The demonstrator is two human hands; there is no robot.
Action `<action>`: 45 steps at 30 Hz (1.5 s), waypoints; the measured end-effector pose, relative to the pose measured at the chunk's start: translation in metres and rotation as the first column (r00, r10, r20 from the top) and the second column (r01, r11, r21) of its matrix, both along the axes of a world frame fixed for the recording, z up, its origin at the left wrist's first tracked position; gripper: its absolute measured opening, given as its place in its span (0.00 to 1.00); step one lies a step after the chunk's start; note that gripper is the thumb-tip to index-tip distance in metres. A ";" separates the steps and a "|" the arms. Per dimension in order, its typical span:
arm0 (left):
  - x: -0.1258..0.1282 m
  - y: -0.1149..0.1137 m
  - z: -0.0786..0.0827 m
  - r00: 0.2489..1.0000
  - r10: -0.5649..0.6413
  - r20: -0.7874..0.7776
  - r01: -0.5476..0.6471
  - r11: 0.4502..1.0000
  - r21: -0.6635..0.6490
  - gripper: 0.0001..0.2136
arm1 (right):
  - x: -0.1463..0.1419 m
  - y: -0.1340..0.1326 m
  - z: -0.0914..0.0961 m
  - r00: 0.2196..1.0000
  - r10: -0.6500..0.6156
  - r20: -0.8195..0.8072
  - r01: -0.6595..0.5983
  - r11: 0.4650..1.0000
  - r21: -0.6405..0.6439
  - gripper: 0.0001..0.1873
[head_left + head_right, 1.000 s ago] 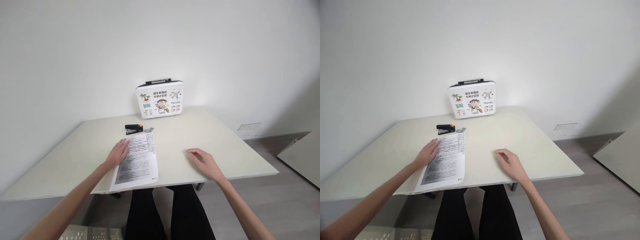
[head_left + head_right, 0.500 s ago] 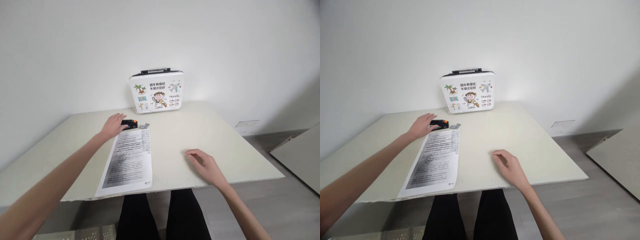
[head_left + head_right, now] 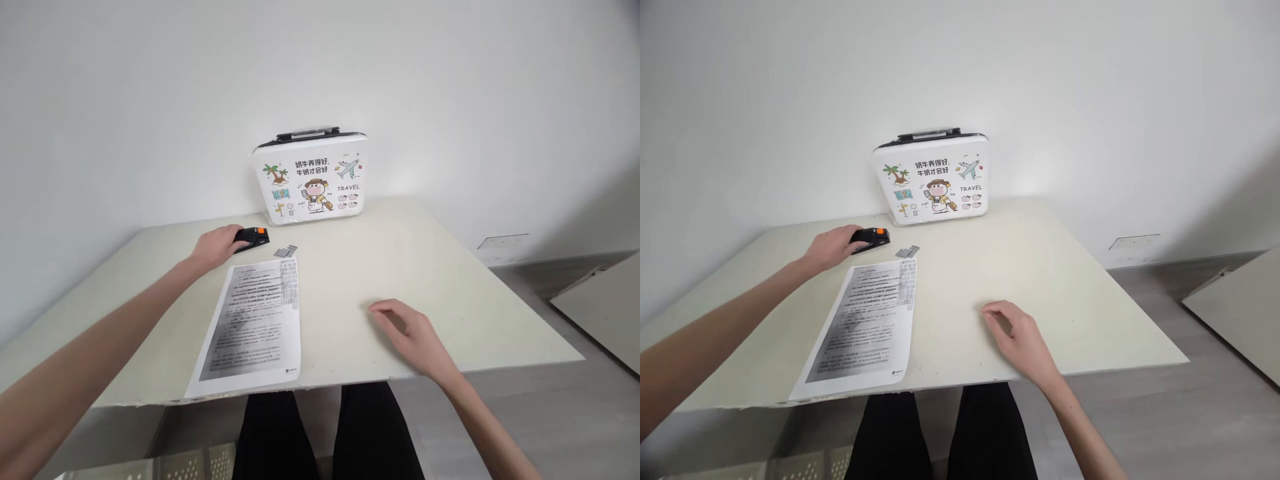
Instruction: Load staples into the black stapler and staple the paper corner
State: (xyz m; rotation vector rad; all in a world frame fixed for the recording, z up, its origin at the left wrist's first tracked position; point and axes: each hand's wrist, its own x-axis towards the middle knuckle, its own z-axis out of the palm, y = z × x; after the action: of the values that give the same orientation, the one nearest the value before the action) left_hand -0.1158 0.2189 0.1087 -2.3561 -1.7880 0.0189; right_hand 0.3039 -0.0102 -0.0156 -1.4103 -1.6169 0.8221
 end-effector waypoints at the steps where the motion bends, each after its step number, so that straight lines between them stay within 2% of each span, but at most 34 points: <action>1: 0.005 -0.007 0.007 0.999 -0.016 0.028 0.015 1.000 0.022 0.22 | 0.000 0.000 0.000 1.000 0.001 -0.004 -0.001 1.000 0.004 0.16; 5: 0.049 -0.049 0.030 0.979 -0.193 0.066 0.194 0.981 -0.018 0.24 | 0.001 0.000 -0.002 1.000 0.002 -0.017 -0.002 1.000 0.020 0.16; 8: 0.096 -0.090 0.033 0.941 -0.330 0.074 0.336 0.937 -0.097 0.23 | 0.000 0.001 -0.003 0.999 -0.029 -0.041 0.031 0.999 0.029 0.17; 10: 0.128 -0.118 0.025 0.914 -0.391 0.103 0.403 0.905 -0.135 0.20 | 0.000 0.003 -0.003 0.993 -0.071 -0.089 0.074 0.997 0.032 0.19; 13: 0.170 -0.149 0.005 0.841 -0.515 0.164 0.538 0.829 -0.157 0.16 | 0.000 0.006 0.000 0.975 -0.113 -0.190 0.125 0.991 0.052 0.21; 16: 0.201 -0.166 -0.016 0.781 -0.585 0.218 0.615 0.781 -0.105 0.13 | 0.001 0.008 0.004 0.969 -0.126 -0.213 0.144 0.987 0.071 0.25; 19: 0.219 -0.170 -0.030 0.760 -0.600 0.249 0.630 0.774 -0.058 0.12 | 0.002 0.008 0.004 0.960 -0.163 -0.227 0.181 0.981 0.063 0.29; 24: 0.219 -0.166 -0.045 0.775 -0.572 0.270 0.605 0.795 -0.050 0.12 | 0.002 0.012 -0.002 0.959 -0.143 -0.247 0.170 0.981 0.093 0.26; 27: 0.211 -0.165 -0.056 0.764 -0.491 0.419 0.556 0.830 -0.043 0.13 | 0.002 0.014 -0.004 0.967 -0.114 -0.228 0.144 0.983 0.118 0.23; 30: 0.201 -0.165 -0.071 0.723 -0.369 0.584 0.474 0.880 -0.031 0.16 | 0.001 0.016 -0.005 0.970 -0.110 -0.215 0.141 0.981 0.135 0.22; 34: 0.188 -0.165 -0.084 0.694 -0.306 0.651 0.431 0.902 -0.035 0.17 | 0.000 0.016 -0.005 0.975 -0.114 -0.191 0.145 0.977 0.154 0.22; 40: 0.177 -0.162 -0.082 0.661 -0.297 0.690 0.468 0.881 -0.070 0.19 | -0.001 0.012 -0.002 0.976 -0.146 -0.160 0.164 0.981 0.105 0.24; 45: 0.174 -0.164 -0.080 0.669 -0.309 0.676 0.461 0.886 -0.052 0.20 | -0.002 0.007 0.005 0.994 -0.055 -0.094 0.066 0.991 0.113 0.20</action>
State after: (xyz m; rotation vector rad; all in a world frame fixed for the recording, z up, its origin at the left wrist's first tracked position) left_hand 0.0578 0.0548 0.0291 -3.1368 -1.4918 -0.8134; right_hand 0.3015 -0.0029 -0.0102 -1.3155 -1.5211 0.7345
